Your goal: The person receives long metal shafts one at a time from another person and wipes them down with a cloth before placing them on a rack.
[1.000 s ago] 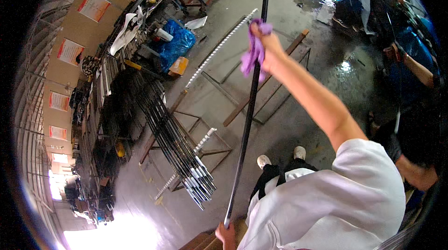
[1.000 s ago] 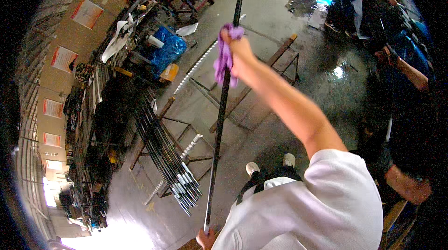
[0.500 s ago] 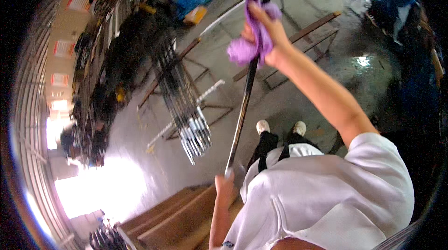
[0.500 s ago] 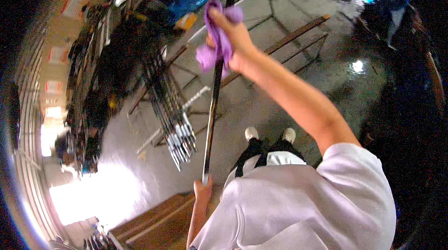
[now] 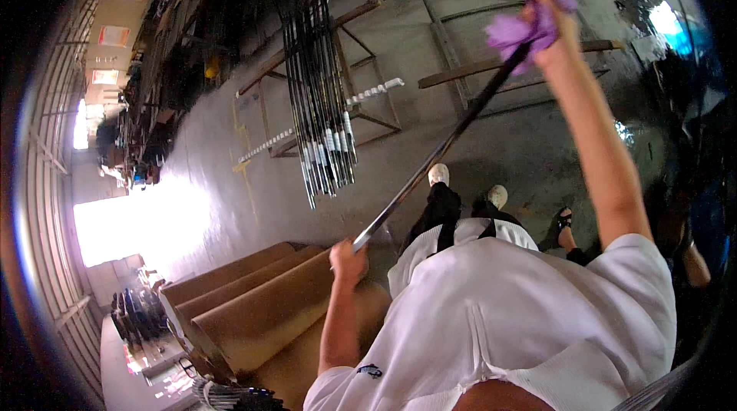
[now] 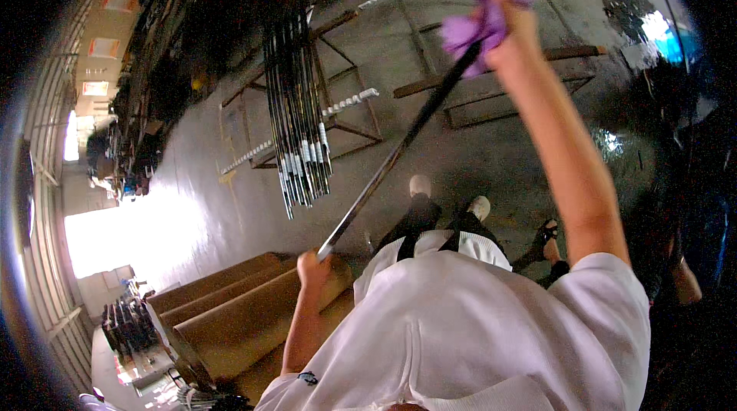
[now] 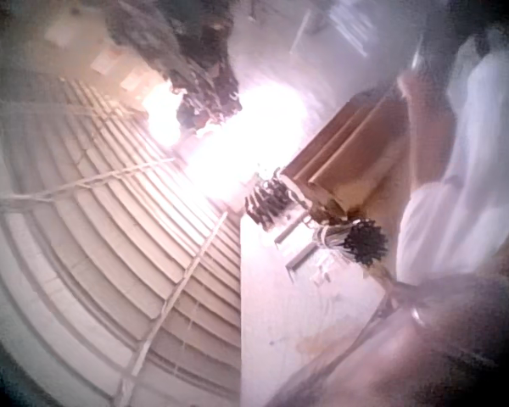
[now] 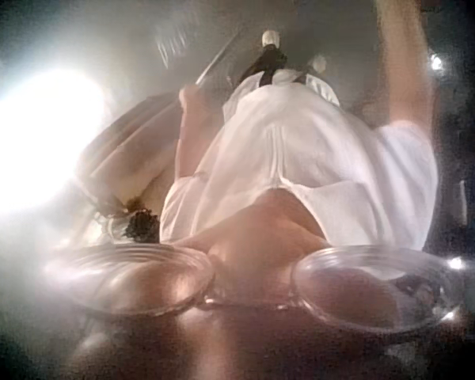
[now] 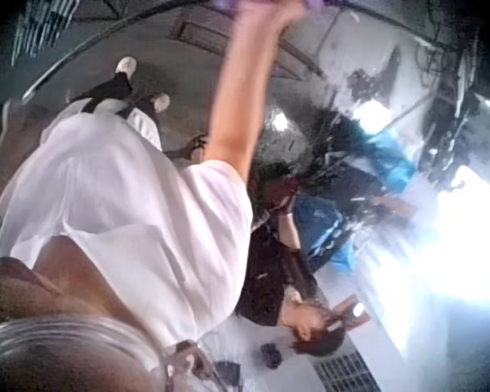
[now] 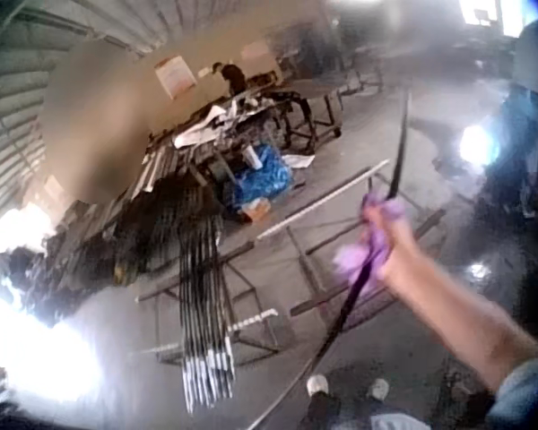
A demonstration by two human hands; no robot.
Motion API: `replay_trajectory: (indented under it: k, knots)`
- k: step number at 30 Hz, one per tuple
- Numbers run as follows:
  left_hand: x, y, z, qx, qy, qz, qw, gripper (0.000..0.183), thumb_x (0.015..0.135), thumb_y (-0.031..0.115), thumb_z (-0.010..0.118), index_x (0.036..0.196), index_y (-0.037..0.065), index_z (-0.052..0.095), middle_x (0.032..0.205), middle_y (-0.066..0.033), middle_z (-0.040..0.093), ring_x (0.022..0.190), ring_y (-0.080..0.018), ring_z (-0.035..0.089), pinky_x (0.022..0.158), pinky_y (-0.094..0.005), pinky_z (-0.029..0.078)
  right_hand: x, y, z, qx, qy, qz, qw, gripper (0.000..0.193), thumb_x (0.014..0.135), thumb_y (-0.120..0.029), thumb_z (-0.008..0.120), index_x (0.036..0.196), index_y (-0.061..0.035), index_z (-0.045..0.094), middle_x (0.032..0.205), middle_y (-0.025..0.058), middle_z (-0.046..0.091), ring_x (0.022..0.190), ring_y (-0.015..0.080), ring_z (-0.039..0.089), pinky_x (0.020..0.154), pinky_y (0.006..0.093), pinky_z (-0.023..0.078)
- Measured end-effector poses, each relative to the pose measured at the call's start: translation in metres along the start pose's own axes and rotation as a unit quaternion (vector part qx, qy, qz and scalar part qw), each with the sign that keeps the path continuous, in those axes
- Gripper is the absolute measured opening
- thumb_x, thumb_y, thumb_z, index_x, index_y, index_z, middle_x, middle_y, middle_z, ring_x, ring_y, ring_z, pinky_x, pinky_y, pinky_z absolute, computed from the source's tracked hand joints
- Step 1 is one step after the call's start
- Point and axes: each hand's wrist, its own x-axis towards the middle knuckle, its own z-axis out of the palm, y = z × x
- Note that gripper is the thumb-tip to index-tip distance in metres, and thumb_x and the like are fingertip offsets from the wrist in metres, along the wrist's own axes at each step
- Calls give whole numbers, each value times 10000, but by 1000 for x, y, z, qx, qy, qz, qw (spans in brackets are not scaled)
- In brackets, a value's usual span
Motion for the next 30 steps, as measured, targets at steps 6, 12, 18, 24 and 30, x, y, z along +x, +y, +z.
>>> replay_trajectory:
  k: [6,12,18,24,30]
  knots:
    - [-73,-174,43,-46,65,-47,996,159,616,119,625,762,61,654,670,-185,579,650,-362,571,590,-418,453,147,-135,-71,-307,26,-180,934,339,775,-401,618,853,-74,573,761,25,538,695,140,494,637,265,411]
    - [-61,-254,77,-116,69,-278,951,185,740,237,613,741,53,606,697,-171,592,693,-374,569,574,-432,438,159,-109,-29,-168,21,-177,969,334,784,-323,607,993,-69,552,946,52,560,872,199,526,768,325,448]
    - [125,-219,104,-202,140,-367,897,507,776,552,520,825,49,560,812,-192,600,786,-397,558,636,-457,433,30,125,-5,-161,28,129,978,519,740,-306,640,1159,-58,460,1144,99,506,1050,249,478,916,397,387]
    - [288,-226,115,-147,95,-373,911,517,772,550,522,834,37,550,834,-185,601,814,-391,549,670,-465,427,-54,217,-70,-270,128,370,879,561,732,-288,598,1200,-28,429,1157,151,500,1065,312,487,930,455,388]
    - [353,-277,146,-95,79,-365,923,405,789,424,580,968,67,513,943,-120,585,877,-306,562,731,-447,443,-101,215,-127,-293,102,392,866,481,647,-151,574,1091,-11,455,1015,160,543,941,313,549,829,447,447]
